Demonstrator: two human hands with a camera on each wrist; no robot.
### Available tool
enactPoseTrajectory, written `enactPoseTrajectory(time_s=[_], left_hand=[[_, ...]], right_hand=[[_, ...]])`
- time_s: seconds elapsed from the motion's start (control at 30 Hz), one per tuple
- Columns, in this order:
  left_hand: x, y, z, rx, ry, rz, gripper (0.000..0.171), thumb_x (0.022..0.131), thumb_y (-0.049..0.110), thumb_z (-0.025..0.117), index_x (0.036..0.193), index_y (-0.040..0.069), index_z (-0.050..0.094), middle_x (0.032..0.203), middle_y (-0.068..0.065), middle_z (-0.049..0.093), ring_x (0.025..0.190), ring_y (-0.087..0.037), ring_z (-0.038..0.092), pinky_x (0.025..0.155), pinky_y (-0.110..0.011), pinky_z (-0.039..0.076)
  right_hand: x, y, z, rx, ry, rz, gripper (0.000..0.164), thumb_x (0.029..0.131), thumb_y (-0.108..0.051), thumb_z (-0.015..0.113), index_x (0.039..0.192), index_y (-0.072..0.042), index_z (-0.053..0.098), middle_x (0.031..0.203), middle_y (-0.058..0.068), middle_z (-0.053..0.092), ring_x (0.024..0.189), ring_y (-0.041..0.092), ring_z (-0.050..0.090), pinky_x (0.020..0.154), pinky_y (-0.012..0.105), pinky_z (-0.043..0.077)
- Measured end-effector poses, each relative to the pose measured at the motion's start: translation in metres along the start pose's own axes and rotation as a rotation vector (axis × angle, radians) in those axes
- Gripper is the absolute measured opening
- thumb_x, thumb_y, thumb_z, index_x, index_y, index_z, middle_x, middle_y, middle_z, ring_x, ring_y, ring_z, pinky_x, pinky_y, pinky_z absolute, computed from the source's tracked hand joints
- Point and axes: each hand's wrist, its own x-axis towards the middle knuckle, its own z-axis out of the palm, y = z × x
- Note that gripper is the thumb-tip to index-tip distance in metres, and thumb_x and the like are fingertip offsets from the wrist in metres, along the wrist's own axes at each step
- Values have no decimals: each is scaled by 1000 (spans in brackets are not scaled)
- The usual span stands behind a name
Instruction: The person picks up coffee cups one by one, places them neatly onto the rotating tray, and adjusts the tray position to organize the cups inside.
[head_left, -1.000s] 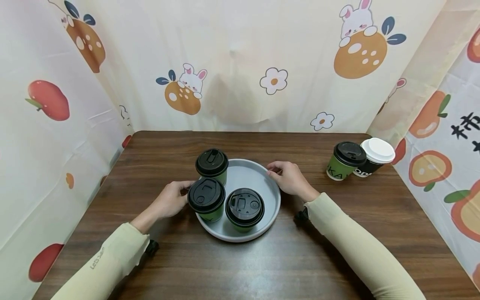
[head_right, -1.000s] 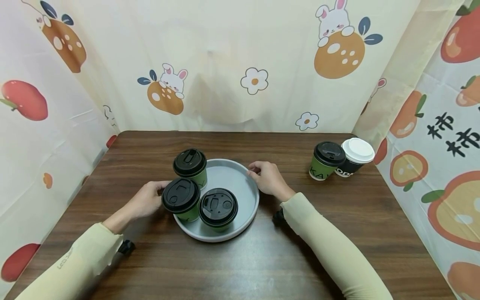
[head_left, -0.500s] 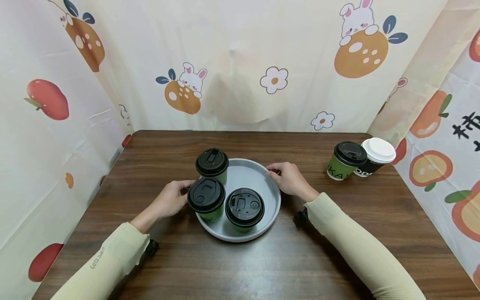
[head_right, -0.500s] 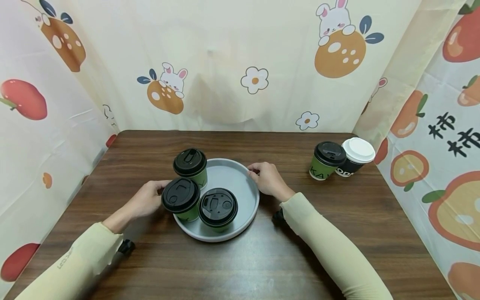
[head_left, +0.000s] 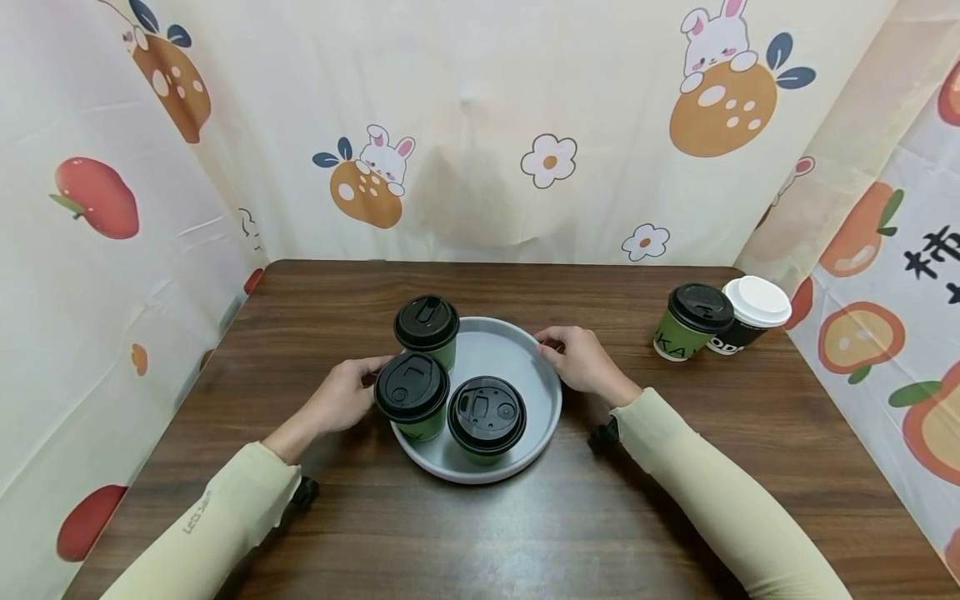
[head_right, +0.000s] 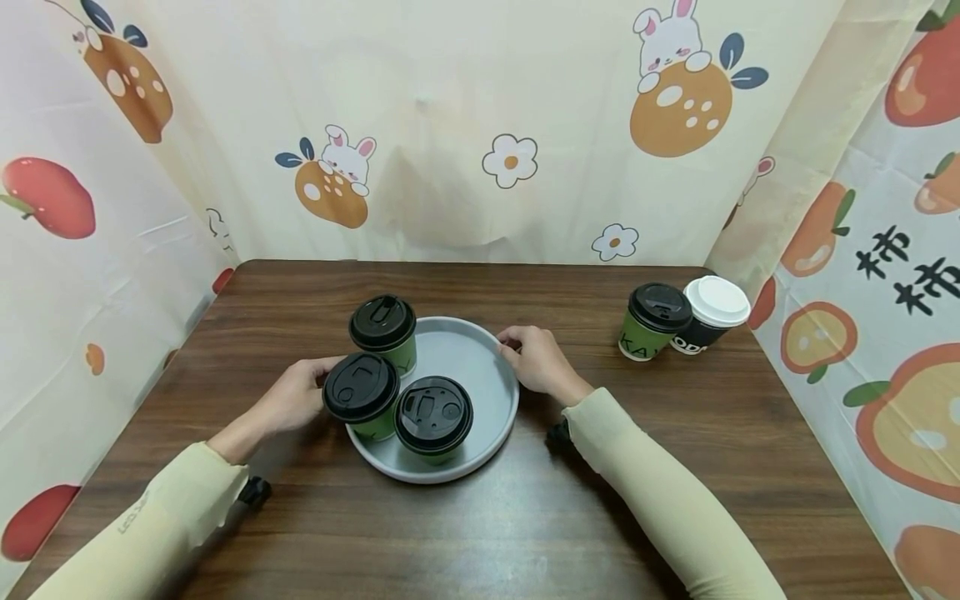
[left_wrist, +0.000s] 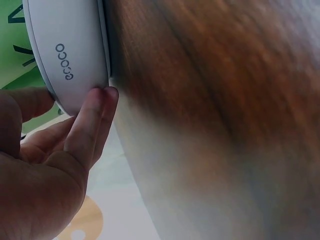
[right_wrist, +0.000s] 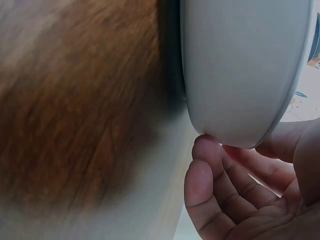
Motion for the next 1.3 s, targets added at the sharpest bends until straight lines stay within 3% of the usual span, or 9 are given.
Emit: enactPoseTrajectory(time_s=[0.37,0.67,0.87,1.1,1.3], left_hand=[[-1,-2,0,-27,10,-24,42,105,19,60,146,7,58,142,-15,61,137,-38,50,109,-58,42],[-4,-5,-3,-22,45,-24,40,106,24,59,143,9,61,138,-13,64,130,-36,56,104,-57,46],[-6,-4,-3,-21,70,-25,37,107,20,57,142,9,63,133,-12,67,116,-30,64,95,-50,52],[-9,-3,-4,-30,87,-45,36,107,19,56,141,7,63,117,-10,72,90,-19,66,74,-34,52],[-12,-5,-5,-25,93,-47,37,107,22,56,140,7,63,111,-7,72,88,-17,65,77,-35,52]], right_hand=[[-5,-1,0,2,9,-3,18,101,-17,66,114,-8,75,97,5,72,85,20,65,75,36,55],[-8,1,0,10,13,-2,18,101,-16,66,114,-7,74,96,5,72,84,20,65,76,37,55],[-11,2,0,12,11,-4,18,101,-15,65,114,-6,73,99,6,72,84,20,65,75,38,55],[-14,2,-2,7,-1,21,17,102,-18,65,113,-7,73,99,6,71,84,20,64,75,38,55],[-16,3,-3,17,-13,20,15,101,-16,64,111,-7,72,98,6,70,83,19,65,73,36,56]])
